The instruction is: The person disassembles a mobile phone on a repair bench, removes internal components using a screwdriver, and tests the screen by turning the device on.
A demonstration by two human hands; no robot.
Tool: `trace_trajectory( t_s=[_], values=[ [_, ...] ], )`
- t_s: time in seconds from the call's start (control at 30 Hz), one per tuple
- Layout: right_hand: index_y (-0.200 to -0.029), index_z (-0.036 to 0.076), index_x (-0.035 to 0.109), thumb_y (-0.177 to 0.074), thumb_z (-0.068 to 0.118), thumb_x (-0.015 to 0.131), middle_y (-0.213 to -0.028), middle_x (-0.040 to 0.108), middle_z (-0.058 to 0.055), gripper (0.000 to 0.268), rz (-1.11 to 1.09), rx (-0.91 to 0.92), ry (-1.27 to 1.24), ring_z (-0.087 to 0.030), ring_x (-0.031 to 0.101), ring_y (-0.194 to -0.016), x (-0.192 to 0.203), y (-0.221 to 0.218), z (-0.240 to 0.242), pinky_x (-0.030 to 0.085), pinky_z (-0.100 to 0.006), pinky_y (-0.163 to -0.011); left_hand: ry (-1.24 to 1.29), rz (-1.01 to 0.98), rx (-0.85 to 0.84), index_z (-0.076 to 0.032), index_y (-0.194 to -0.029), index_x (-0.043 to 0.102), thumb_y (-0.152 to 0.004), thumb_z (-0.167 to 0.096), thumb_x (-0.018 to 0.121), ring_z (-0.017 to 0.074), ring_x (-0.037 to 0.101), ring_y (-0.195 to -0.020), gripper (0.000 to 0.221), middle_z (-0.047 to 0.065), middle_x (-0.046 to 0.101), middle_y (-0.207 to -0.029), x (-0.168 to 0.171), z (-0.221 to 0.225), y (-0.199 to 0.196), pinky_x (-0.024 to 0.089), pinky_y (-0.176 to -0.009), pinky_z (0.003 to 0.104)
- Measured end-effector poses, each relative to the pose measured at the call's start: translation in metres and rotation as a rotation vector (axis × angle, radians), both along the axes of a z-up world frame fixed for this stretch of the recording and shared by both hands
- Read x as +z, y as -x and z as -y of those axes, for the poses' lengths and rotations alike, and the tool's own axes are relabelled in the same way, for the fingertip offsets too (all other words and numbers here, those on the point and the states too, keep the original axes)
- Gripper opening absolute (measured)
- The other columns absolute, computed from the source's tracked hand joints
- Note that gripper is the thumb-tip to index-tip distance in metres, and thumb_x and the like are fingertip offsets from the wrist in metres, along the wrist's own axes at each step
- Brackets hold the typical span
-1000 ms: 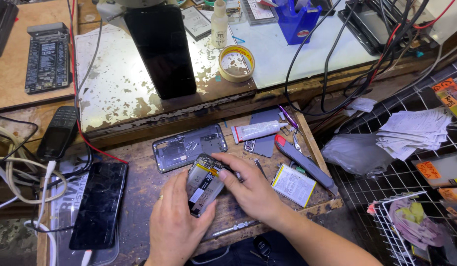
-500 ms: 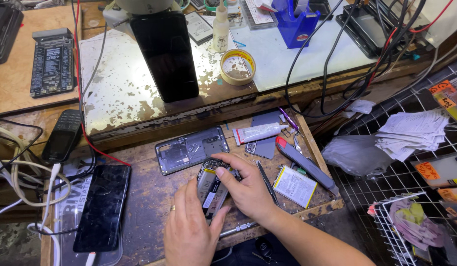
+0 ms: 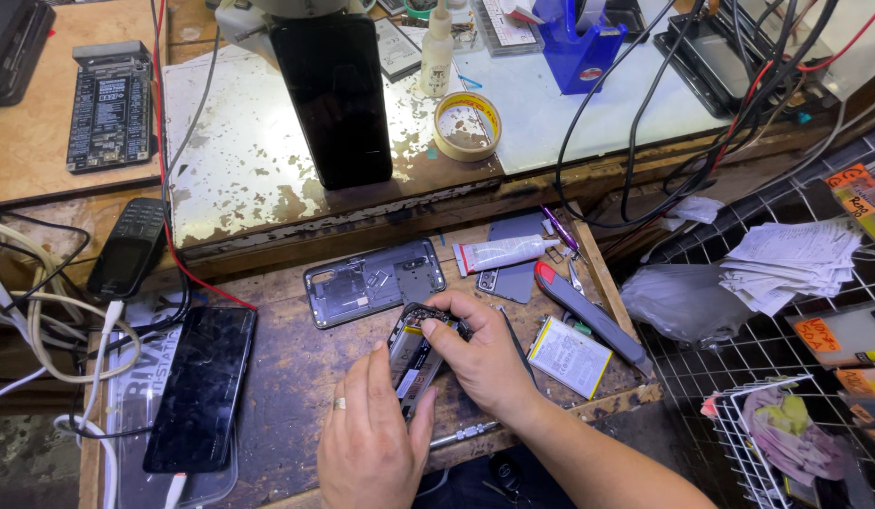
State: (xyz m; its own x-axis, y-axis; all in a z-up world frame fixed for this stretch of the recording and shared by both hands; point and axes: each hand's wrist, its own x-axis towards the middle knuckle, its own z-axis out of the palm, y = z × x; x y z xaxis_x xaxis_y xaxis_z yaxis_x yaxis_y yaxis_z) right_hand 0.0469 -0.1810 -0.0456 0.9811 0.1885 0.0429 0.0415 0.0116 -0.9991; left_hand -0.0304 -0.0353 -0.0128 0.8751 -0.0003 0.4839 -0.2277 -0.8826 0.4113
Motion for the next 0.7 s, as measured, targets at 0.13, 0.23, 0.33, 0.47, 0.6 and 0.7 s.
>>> trace_trajectory(
  t_s=[0.13, 0.23, 0.33, 0.47, 0.6, 0.7],
  values=[
    [-0.106, -0.001, 0.069, -0.098, 0.011, 0.069, -0.098, 0.068, 0.0, 0.015, -0.082, 0.037, -0.106, -0.007, 0.059, -0.094, 0.0018, 0.0016, 0.0022, 0.051, -0.025, -0.085, 0.022, 0.031, -0.017, 0.009, -0.133, 0.051, -0.079, -0.028, 0.08, 0.0372, 0.067, -0.099, 0.071, 0.023, 0.063, -0.115, -0.0006, -0.0012, 0.001, 0.056, -0.079, 0.044],
    [-0.108, -0.001, 0.07, -0.096, 0.011, 0.068, -0.099, 0.07, -0.001, 0.016, -0.069, 0.036, -0.073, -0.007, 0.061, -0.094, 0.005, 0.0031, 0.0049, 0.053, -0.025, -0.084, 0.05, 0.035, -0.028, 0.009, -0.133, 0.051, -0.078, -0.028, 0.081, 0.0376, 0.067, -0.098, 0.072, 0.023, 0.063, -0.115, -0.0005, -0.002, 0.0011, 0.056, -0.079, 0.044],
    [-0.111, -0.001, 0.069, -0.096, 0.01, 0.067, -0.102, 0.07, -0.001, 0.018, -0.123, 0.068, -0.181, -0.008, 0.062, -0.097, 0.0067, 0.0051, 0.0073, 0.053, -0.026, -0.086, 0.063, 0.047, -0.026, 0.009, -0.133, 0.051, -0.077, -0.028, 0.082, 0.0382, 0.067, -0.098, 0.074, 0.023, 0.063, -0.114, -0.0014, -0.0015, 0.0019, 0.056, -0.078, 0.045],
    [-0.112, -0.003, 0.069, -0.098, 0.009, 0.067, -0.102, 0.07, -0.002, 0.019, -0.152, 0.07, -0.215, -0.009, 0.061, -0.094, 0.0067, 0.0068, 0.0074, 0.053, -0.026, -0.084, 0.049, 0.032, -0.009, 0.009, -0.132, 0.051, -0.076, -0.029, 0.083, 0.0386, 0.067, -0.096, 0.075, 0.024, 0.063, -0.113, -0.003, -0.0002, 0.0025, 0.056, -0.075, 0.045],
    [-0.111, -0.002, 0.07, -0.098, 0.009, 0.067, -0.102, 0.07, -0.002, 0.017, -0.062, 0.036, -0.102, -0.007, 0.061, -0.095, 0.0084, 0.0051, 0.0075, 0.053, -0.025, -0.085, 0.046, 0.037, -0.022, 0.009, -0.132, 0.051, -0.076, -0.029, 0.083, 0.0387, 0.068, -0.096, 0.076, 0.024, 0.063, -0.112, -0.0026, 0.0017, 0.001, 0.056, -0.074, 0.044],
    [-0.109, -0.002, 0.07, -0.097, 0.008, 0.067, -0.101, 0.07, -0.001, 0.016, -0.057, 0.028, -0.102, -0.007, 0.061, -0.095, 0.0078, 0.0057, 0.0049, 0.053, -0.025, -0.085, 0.035, 0.041, -0.007, 0.01, -0.132, 0.051, -0.075, -0.029, 0.084, 0.0385, 0.068, -0.095, 0.076, 0.024, 0.064, -0.112, -0.0042, 0.0026, 0.0024, 0.057, -0.075, 0.044]
  ],
)
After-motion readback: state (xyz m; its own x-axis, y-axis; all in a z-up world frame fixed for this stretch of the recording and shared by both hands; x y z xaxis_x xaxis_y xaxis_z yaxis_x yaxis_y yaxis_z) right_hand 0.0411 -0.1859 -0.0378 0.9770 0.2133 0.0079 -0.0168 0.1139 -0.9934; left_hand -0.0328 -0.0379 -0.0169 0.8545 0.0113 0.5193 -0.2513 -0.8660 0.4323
